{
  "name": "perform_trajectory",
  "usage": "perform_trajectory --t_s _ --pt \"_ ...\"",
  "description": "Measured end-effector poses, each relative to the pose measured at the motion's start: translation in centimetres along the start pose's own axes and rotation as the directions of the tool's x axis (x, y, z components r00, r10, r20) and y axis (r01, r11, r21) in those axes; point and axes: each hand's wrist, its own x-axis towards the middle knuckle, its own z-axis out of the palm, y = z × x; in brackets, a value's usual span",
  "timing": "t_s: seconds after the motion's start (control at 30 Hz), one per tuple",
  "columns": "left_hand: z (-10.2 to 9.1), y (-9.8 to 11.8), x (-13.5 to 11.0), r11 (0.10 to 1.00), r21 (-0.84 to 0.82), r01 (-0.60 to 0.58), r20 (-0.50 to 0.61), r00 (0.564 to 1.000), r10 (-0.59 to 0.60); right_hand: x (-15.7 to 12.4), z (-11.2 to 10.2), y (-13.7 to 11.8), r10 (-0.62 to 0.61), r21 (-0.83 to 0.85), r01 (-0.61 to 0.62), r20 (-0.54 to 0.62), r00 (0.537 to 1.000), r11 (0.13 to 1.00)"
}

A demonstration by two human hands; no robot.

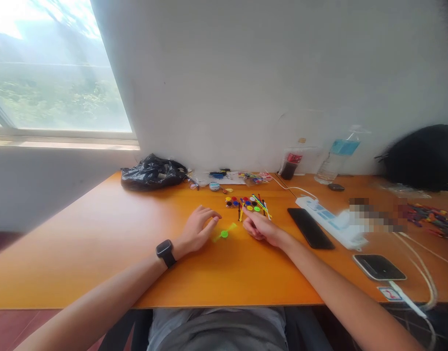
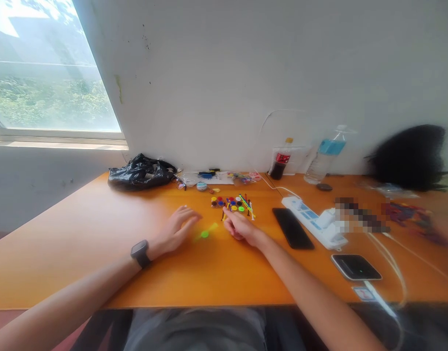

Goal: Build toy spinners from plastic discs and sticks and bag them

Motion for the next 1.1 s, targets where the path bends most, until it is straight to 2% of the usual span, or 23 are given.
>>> perform_trajectory --t_s 0.17,0.4,0.53,0.7,0.8,0.93,1.03,1.1 --pt "-0.6 0.5 -0.1 0.999 -0.013 0.033 -0.082 0.996 -0.034 0.2 -0.2 0.6 -0.049 0.065 0.049 -0.006 0.999 0.997" --pt "-0.6 0.3 -0.1 0.998 -0.036 0.052 -0.105 0.993 -0.056 -0.1 0.0 0.4 -0.089 0.050 0.090 -0.017 0.996 0.995" --pt "-0.5 -0.3 0.0 0.994 -0.032 0.107 -0.149 0.983 -0.110 -0.2 0.0 0.3 -0.124 0.011 0.127 -0.137 0.983 0.992" --pt "-0.1 -2.0 0.0 0.961 -0.062 0.271 -0.131 0.952 -0.277 -0.2 0.2 0.8 -0.219 -0.035 0.218 -0.270 0.938 0.975" --pt "0.3 -2.8 0.0 0.930 -0.110 0.350 -0.083 0.929 -0.360 -0.3 0.1 1.0 -0.300 -0.094 0.285 -0.348 0.889 0.954" --pt "0.5 -2.3 -0.3 0.908 -0.141 0.393 -0.009 0.917 -0.399 -0.6 -0.6 0.8 -0.439 -0.251 0.361 -0.451 0.777 0.898" --pt "0.7 -1.4 -0.7 0.922 -0.114 0.369 0.020 0.929 -0.369 -0.8 -1.4 0.6 -0.547 -0.461 0.342 -0.448 0.707 0.819" --pt "0.7 -1.1 -0.9 0.933 -0.100 0.345 0.035 0.939 -0.343 -0.8 -2.0 0.5 -0.600 -0.565 0.322 -0.419 0.681 0.760"
